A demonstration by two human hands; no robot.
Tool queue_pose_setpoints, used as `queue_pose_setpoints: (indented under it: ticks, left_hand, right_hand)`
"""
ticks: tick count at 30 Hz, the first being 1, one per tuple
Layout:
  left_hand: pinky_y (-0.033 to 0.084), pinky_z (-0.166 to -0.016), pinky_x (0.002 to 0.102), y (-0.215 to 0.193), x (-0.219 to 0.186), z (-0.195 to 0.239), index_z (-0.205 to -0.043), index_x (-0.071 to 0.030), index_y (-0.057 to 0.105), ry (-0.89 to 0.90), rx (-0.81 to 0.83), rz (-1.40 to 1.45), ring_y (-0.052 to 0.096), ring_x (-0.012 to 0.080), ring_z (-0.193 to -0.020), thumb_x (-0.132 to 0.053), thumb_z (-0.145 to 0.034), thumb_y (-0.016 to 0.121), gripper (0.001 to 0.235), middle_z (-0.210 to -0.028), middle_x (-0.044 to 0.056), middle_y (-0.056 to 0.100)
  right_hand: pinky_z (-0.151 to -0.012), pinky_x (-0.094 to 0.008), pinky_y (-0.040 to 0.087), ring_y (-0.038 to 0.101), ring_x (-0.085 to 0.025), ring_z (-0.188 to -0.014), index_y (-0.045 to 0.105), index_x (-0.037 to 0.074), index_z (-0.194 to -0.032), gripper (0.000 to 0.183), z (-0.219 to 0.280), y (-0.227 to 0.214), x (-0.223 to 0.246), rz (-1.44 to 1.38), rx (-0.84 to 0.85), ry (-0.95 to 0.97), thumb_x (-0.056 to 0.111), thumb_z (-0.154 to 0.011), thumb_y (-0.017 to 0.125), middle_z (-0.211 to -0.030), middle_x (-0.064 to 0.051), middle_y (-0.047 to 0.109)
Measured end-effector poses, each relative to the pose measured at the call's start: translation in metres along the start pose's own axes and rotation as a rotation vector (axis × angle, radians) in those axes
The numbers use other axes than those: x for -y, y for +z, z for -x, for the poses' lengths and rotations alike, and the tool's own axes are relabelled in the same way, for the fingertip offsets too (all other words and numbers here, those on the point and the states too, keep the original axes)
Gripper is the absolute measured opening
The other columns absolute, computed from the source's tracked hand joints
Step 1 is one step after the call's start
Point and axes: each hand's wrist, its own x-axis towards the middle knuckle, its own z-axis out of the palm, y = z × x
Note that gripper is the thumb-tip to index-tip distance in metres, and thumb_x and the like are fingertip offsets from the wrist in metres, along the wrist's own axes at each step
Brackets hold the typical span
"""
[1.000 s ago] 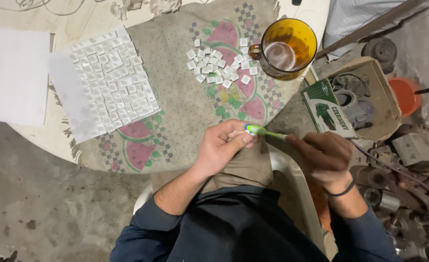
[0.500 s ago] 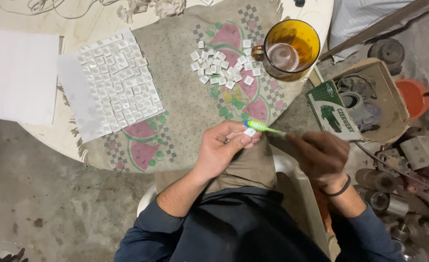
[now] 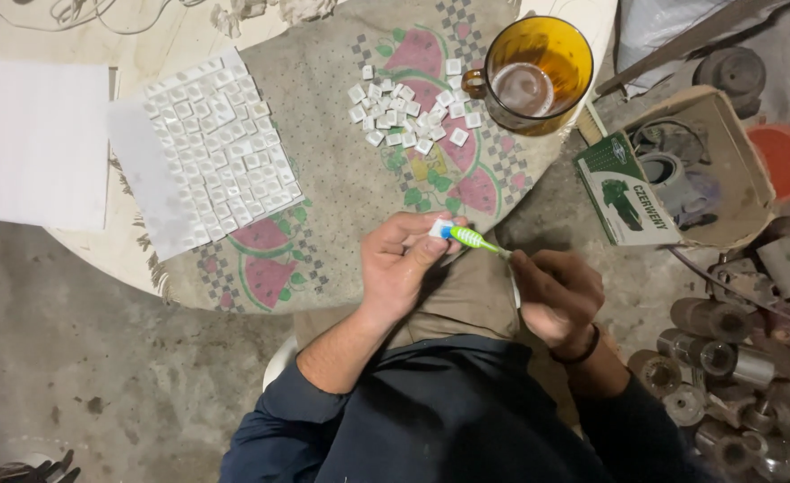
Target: Cleaning individual keyboard keys using a toothbrush, water, and a cloth.
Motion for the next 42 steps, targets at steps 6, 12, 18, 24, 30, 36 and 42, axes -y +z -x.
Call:
queue_pose_setpoints:
  ticks: [6,12,18,24,30,36,42]
  left_hand:
    - [0.059,-0.104,0.038,0.015,-0.008,0.0,-0.127,0.003,0.064,0.026,-0.018,0.112,0.071,0.0254,-0.118,-0.008,-0.107,0.065,0.023,-0.123,0.02,0.072]
    - [0.061,-0.098,0.041,0.011,0.008,0.007,-0.123,-0.001,0.063,0.073,-0.009,0.217,0.074,0.0269,-0.112,-0.009,-0.106,0.068,0.019,-0.119,0.018,0.074]
    - [0.06,-0.101,0.043,0.007,0.013,0.008,-0.124,0.003,0.066,0.077,-0.073,0.225,0.073,0.0263,-0.108,-0.007,-0.106,0.068,0.021,-0.117,0.019,0.074]
    - [0.059,-0.1,0.042,0.004,0.009,0.003,-0.125,0.002,0.066,0.102,-0.145,0.301,0.071,0.0249,-0.109,-0.007,-0.104,0.069,0.023,-0.125,0.02,0.073]
    - [0.061,-0.097,0.046,0.006,0.023,0.004,-0.123,-0.001,0.067,0.14,-0.176,0.379,0.071,0.0232,-0.108,-0.003,-0.103,0.071,0.02,-0.119,0.014,0.072]
    - [0.061,-0.103,0.045,0.01,0.01,0.002,-0.12,-0.003,0.063,0.186,-0.196,0.381,0.072,0.0233,-0.114,-0.004,-0.103,0.069,0.018,-0.119,0.011,0.071]
    - [0.06,-0.096,0.041,0.008,0.012,0.008,-0.12,0.001,0.062,0.167,-0.19,0.291,0.072,0.025,-0.11,-0.004,-0.102,0.07,0.021,-0.119,0.017,0.073]
  right_hand:
    - [-0.062,-0.036,0.047,0.062,-0.025,-0.072,0.075,0.001,-0.109,0.032,-0.005,0.006,0.012,-0.076,-0.007,0.061,-0.015,-0.082,0.079,-0.089,-0.01,0.064]
    - [-0.066,-0.034,0.05,0.064,-0.024,-0.075,0.073,-0.002,-0.112,0.029,-0.011,0.013,0.023,-0.082,-0.034,0.122,-0.015,-0.086,0.08,-0.093,-0.014,0.066]
    - [-0.068,-0.033,0.051,0.066,-0.024,-0.077,0.073,-0.004,-0.112,0.026,-0.008,0.011,0.024,-0.066,-0.004,0.101,-0.015,-0.089,0.076,-0.094,-0.015,0.067]
    - [-0.067,-0.03,0.051,0.065,-0.019,-0.079,0.074,-0.001,-0.115,0.024,0.029,0.042,0.03,-0.224,-0.125,0.304,-0.009,-0.093,0.076,-0.098,-0.013,0.068]
    - [-0.071,-0.028,0.05,0.065,-0.016,-0.082,0.072,0.0,-0.122,0.031,0.026,0.044,0.053,-0.33,-0.028,0.457,-0.005,-0.092,0.076,-0.1,-0.01,0.07]
    - [-0.073,-0.03,0.054,0.068,-0.02,-0.084,0.072,-0.002,-0.119,0.031,0.044,0.056,0.052,-0.291,-0.069,0.377,-0.005,-0.089,0.077,-0.1,-0.012,0.071]
    - [-0.073,-0.035,0.055,0.069,-0.027,-0.085,0.072,-0.006,-0.11,0.024,0.019,0.039,0.051,-0.09,-0.041,0.188,-0.01,-0.087,0.077,-0.097,-0.015,0.069]
